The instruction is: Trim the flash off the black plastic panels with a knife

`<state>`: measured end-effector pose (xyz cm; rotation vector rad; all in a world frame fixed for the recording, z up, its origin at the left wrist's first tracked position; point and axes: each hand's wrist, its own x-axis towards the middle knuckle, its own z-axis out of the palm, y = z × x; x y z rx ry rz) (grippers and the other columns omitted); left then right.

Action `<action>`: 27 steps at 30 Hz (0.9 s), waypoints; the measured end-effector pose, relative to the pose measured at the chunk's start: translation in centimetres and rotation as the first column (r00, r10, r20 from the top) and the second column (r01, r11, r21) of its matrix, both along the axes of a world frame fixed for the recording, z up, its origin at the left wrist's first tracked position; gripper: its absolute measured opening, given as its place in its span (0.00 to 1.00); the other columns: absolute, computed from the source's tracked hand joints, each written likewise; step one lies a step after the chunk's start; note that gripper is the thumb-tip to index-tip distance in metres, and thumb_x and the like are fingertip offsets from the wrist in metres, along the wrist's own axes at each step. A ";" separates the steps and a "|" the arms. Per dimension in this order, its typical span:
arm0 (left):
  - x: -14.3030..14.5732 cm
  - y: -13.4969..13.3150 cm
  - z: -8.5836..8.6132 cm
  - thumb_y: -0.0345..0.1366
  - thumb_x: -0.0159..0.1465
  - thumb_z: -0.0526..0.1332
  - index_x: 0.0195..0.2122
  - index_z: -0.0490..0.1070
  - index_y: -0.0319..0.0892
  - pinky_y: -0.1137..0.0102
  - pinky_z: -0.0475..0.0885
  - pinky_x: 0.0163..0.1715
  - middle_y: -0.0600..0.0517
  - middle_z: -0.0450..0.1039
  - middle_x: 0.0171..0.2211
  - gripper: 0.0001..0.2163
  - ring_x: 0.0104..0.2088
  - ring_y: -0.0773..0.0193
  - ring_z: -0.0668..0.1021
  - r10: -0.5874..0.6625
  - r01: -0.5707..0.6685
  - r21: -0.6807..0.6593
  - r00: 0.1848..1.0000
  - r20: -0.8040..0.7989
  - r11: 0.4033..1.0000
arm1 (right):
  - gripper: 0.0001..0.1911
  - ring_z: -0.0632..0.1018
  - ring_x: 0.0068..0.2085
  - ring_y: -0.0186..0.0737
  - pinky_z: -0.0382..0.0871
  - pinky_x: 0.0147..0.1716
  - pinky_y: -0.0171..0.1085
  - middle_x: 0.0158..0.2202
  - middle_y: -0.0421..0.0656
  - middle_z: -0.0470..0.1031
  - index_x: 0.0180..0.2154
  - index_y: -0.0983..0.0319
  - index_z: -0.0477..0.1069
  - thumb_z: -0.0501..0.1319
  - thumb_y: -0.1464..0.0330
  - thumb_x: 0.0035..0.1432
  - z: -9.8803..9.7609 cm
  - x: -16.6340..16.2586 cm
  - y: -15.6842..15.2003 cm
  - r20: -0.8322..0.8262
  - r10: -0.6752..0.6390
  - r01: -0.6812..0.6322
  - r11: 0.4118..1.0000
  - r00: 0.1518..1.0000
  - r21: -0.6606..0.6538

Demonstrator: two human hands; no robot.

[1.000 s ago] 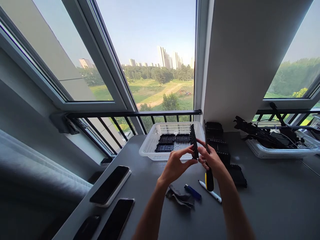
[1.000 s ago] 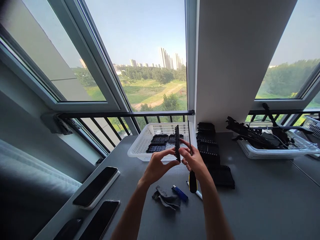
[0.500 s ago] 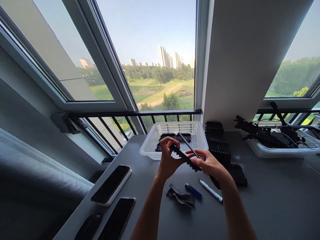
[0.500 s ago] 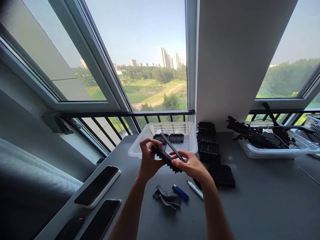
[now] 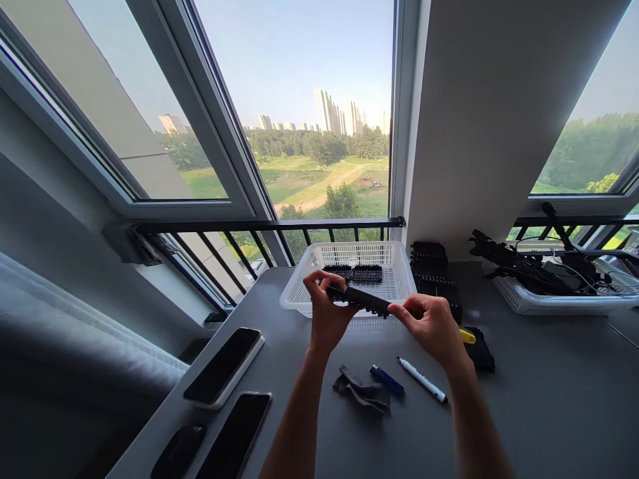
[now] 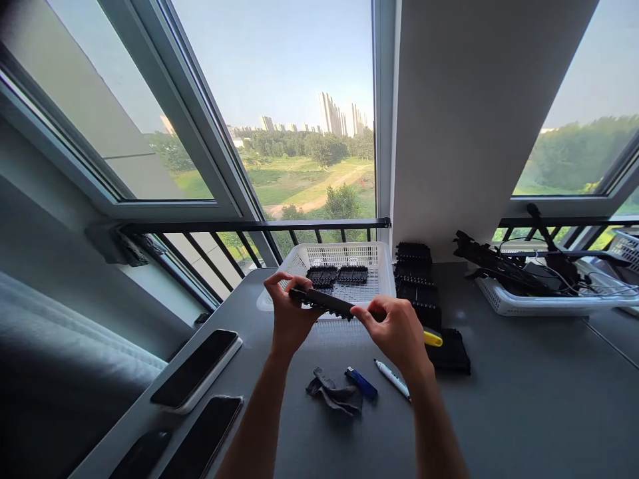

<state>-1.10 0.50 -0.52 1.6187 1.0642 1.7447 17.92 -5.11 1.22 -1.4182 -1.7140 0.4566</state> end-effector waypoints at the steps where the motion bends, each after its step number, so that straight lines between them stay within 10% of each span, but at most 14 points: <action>1: 0.0 0.0 0.0 0.23 0.42 0.68 0.41 0.50 0.50 0.72 0.66 0.34 0.60 0.62 0.32 0.31 0.32 0.69 0.69 0.005 -0.005 0.006 1.000 -0.009 1.000 | 0.21 0.67 0.23 0.34 0.55 0.25 0.34 0.20 0.39 0.71 0.23 0.61 0.72 0.60 0.53 0.58 0.1 -0.2 0.0 0.018 0.001 -0.001 1.000 1.000 0.005; 27: -1.2 0.2 0.2 0.22 0.42 0.67 0.40 0.48 0.50 0.73 0.66 0.32 0.61 0.63 0.30 0.32 0.30 0.70 0.68 0.028 -0.030 0.084 0.999 0.020 0.996 | 0.23 0.68 0.24 0.34 0.56 0.24 0.33 0.21 0.39 0.71 0.23 0.62 0.72 0.59 0.50 0.58 -1.1 2.8 1.0 0.065 0.100 -0.098 0.994 0.993 -0.041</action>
